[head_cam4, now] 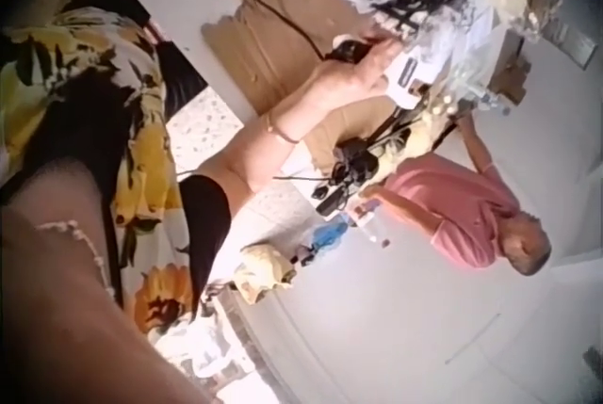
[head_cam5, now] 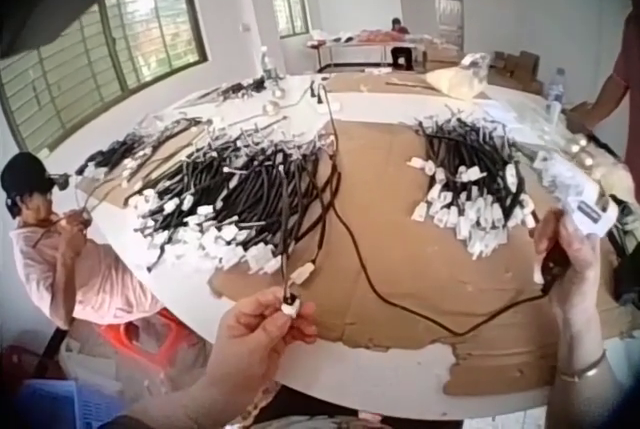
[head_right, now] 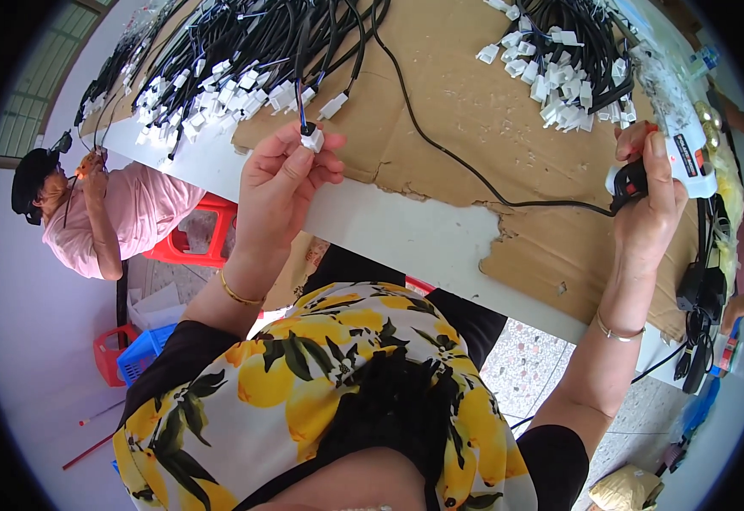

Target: Organizing and applying glue or adhesive to bundles of LED light strings at a workshop table.

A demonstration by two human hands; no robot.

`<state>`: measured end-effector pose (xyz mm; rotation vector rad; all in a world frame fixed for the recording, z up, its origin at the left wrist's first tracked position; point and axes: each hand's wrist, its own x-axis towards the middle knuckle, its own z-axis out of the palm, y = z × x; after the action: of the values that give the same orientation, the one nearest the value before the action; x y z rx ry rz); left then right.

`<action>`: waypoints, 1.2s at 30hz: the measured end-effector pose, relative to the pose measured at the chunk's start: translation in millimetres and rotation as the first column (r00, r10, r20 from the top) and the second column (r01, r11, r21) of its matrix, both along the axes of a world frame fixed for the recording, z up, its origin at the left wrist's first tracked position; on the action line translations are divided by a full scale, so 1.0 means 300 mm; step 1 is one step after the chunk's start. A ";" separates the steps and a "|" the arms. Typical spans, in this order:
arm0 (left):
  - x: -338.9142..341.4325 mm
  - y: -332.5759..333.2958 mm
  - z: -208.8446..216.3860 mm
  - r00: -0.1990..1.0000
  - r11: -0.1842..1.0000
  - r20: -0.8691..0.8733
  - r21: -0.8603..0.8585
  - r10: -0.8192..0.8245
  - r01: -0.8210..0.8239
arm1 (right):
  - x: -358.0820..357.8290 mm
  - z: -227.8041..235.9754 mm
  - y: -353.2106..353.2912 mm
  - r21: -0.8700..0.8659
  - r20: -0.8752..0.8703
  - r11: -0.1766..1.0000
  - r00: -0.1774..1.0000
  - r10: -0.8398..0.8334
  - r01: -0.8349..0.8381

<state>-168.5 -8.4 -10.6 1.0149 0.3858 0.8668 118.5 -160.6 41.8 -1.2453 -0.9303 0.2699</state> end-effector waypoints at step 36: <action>0.023 -0.023 -0.007 0.971 0.970 -0.097 0.131 0.220 -0.207 | -0.027 -0.012 -0.022 -0.033 0.009 0.996 0.996 0.084 -0.083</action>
<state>-161.5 -15.2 -12.6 1.1500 0.5501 1.0400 110.5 -167.3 38.2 -1.2400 -0.9913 0.3460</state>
